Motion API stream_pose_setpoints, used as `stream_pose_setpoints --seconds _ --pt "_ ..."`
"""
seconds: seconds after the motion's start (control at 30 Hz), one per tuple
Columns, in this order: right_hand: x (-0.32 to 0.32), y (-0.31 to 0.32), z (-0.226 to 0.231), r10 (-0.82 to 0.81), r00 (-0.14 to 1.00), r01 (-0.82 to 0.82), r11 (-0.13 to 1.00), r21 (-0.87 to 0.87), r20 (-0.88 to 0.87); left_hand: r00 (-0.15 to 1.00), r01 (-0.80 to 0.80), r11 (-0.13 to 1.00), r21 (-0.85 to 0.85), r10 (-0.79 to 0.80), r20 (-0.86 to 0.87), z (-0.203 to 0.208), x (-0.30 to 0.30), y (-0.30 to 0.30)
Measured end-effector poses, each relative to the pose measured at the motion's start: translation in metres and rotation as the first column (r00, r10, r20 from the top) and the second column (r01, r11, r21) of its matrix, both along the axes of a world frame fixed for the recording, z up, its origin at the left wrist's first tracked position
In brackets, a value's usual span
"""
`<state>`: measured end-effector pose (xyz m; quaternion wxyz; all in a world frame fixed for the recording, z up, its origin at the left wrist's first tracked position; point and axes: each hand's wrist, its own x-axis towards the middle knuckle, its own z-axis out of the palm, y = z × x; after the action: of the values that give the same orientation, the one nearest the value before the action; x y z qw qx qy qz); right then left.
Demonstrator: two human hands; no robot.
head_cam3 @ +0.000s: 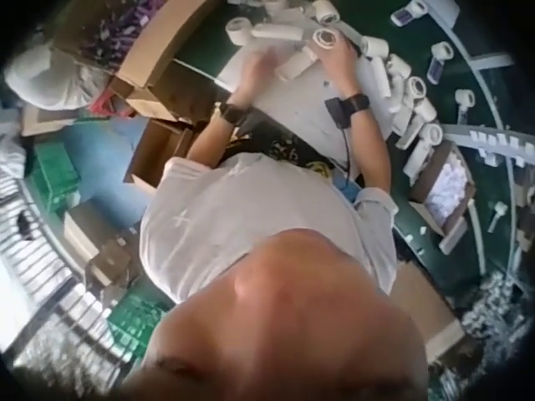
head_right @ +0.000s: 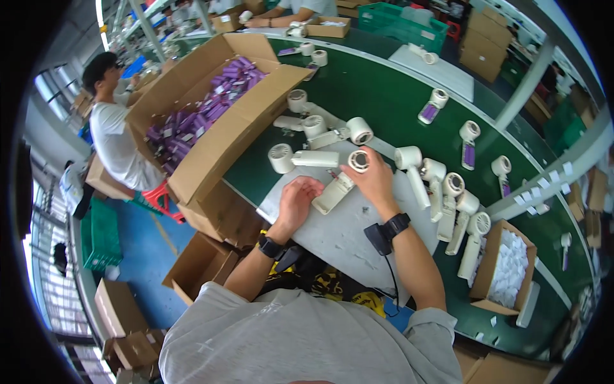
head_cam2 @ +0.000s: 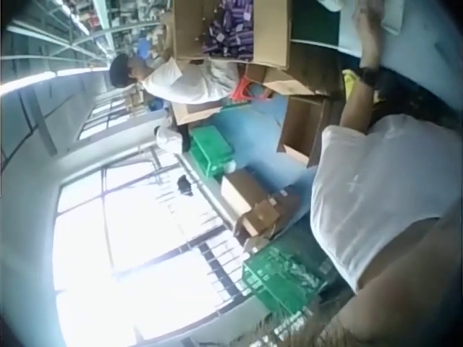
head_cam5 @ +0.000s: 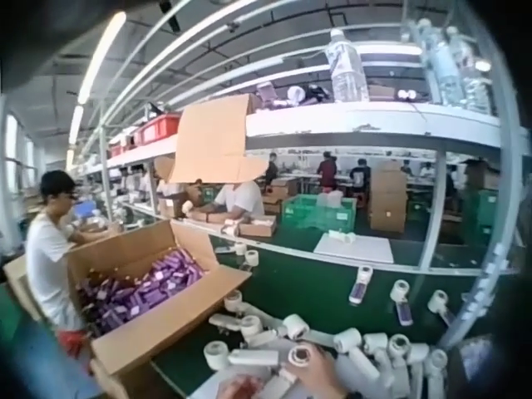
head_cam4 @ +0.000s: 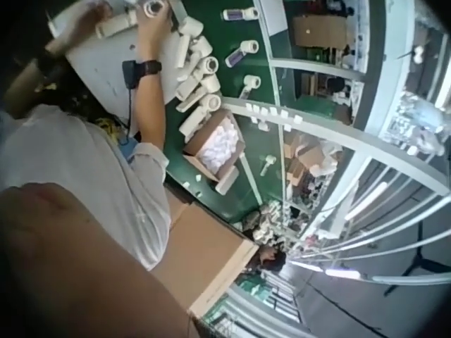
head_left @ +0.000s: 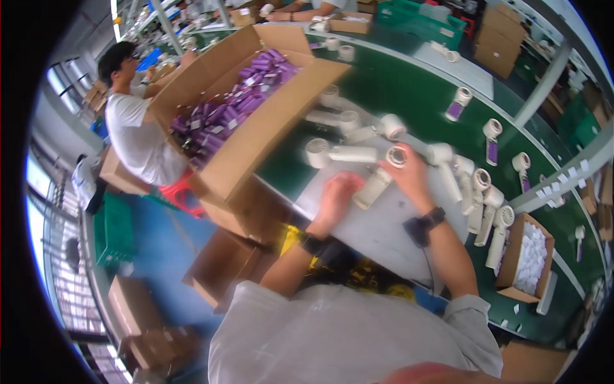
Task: The person assembles handheld fans by connecting battery wires to circuit boards, fitting the batteries into the fan housings, and testing the connections. They then set the assemblies aside and repeat the process with new components.
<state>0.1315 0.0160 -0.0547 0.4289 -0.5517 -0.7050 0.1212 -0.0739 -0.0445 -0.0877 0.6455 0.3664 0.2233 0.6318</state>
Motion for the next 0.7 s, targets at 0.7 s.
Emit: stream_pose_setpoints --seconds 0.7 --pt "-0.018 -0.002 0.012 0.052 0.989 -0.067 0.992 -0.104 -0.141 0.988 0.094 0.995 -0.043 -0.098 -0.122 0.013 -0.02 -0.002"
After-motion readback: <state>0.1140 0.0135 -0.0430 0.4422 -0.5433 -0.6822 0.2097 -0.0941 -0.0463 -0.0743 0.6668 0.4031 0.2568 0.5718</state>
